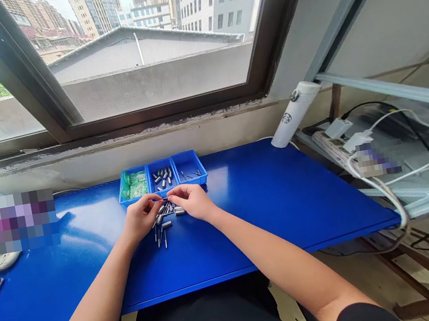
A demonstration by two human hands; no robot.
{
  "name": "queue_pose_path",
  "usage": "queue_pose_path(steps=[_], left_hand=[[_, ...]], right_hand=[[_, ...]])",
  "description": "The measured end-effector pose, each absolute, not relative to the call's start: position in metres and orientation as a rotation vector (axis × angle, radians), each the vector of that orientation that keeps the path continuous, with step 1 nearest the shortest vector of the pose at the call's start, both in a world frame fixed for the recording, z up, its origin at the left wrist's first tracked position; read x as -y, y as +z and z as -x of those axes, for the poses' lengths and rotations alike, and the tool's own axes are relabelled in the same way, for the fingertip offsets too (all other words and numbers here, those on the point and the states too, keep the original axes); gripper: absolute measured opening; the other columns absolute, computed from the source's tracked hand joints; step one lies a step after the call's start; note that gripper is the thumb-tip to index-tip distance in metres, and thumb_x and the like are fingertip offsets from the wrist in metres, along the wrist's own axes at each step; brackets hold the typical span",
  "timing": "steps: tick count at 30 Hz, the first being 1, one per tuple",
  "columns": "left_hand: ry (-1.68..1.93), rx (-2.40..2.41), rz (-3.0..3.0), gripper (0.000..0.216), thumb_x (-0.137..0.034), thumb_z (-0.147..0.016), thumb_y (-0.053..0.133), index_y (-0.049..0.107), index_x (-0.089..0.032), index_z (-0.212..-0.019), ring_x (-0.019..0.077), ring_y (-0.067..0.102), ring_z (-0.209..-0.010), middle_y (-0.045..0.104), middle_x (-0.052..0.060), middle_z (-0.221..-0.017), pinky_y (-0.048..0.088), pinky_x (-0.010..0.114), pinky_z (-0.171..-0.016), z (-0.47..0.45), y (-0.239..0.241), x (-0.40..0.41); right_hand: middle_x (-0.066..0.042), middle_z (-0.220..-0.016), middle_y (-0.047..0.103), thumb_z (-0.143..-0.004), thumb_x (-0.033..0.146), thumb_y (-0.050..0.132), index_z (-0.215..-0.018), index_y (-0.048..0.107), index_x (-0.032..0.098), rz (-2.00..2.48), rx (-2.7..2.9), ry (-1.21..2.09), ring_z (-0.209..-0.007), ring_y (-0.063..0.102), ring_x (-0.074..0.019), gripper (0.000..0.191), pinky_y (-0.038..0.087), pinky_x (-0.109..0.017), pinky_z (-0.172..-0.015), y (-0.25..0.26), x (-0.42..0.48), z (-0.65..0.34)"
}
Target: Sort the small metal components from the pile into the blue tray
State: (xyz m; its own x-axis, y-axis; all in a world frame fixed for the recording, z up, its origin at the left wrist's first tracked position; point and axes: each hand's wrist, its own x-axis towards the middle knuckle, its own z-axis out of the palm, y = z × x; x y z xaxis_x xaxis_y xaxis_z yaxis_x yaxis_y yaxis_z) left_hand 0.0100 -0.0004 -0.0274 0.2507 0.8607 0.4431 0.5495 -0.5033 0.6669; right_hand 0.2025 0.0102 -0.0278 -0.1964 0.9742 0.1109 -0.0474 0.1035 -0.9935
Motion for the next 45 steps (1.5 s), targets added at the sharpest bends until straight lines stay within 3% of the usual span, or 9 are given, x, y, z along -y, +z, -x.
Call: queue_pose_path(steps=[5, 12, 23, 31, 45], left_hand=[[1.085, -1.312, -2.181, 0.028, -0.037, -0.095, 0.050, 0.066, -0.017, -0.084, 0.0104, 0.050, -0.054, 0.060, -0.001, -0.063, 0.040, 0.021, -0.054, -0.0100, -0.0247, 0.0007], [1.144, -1.271, -2.132, 0.023, -0.038, -0.090, 0.059, 0.065, -0.019, -0.102, 0.0079, 0.042, -0.047, 0.048, -0.007, -0.055, 0.036, 0.020, -0.050, -0.0108, -0.0259, 0.0021], [1.067, -1.275, -2.162, 0.027, -0.040, -0.094, 0.054, 0.067, -0.017, -0.085, 0.0093, 0.047, -0.053, 0.059, -0.003, -0.062, 0.039, 0.021, -0.053, -0.0078, -0.0263, -0.0002], [1.158, -1.267, -2.124, 0.022, -0.038, -0.089, 0.061, 0.068, -0.019, -0.101, 0.0080, 0.042, -0.047, 0.050, -0.007, -0.055, 0.036, 0.020, -0.050, -0.0094, -0.0297, -0.0005], [1.033, -1.312, -2.186, 0.028, -0.038, -0.095, 0.050, 0.067, -0.017, -0.088, 0.0109, 0.053, -0.056, 0.062, -0.001, -0.065, 0.040, 0.022, -0.056, -0.0088, -0.0266, -0.0006]], right_hand=[[-0.006, -0.081, 0.074, -0.066, 0.046, 0.079, -0.085, 0.074, 0.016, 0.998, 1.382, 1.272, -0.074, 0.067, -0.0173, 0.036, 0.055, -0.033, -0.074, -0.0265, -0.0094, -0.2018], [-0.005, -0.075, 0.072, -0.066, 0.046, 0.078, -0.084, 0.073, 0.015, 1.009, 1.346, 1.278, -0.066, 0.064, -0.0142, 0.036, 0.053, -0.030, -0.066, -0.0265, -0.0111, -0.2021], [-0.006, -0.082, 0.074, -0.068, 0.045, 0.077, -0.085, 0.073, 0.017, 0.995, 1.448, 1.245, -0.077, 0.069, -0.0188, 0.033, 0.056, -0.034, -0.074, -0.0272, -0.0092, -0.2030], [-0.005, -0.078, 0.073, -0.068, 0.043, 0.077, -0.086, 0.072, 0.015, 1.007, 1.399, 1.289, -0.071, 0.067, -0.0166, 0.033, 0.055, -0.033, -0.071, -0.0276, -0.0117, -0.2031], [-0.007, -0.085, 0.075, -0.071, 0.041, 0.075, -0.088, 0.074, 0.016, 0.989, 1.449, 1.250, -0.079, 0.069, -0.0193, 0.030, 0.055, -0.034, -0.076, -0.0302, -0.0093, -0.2028]])
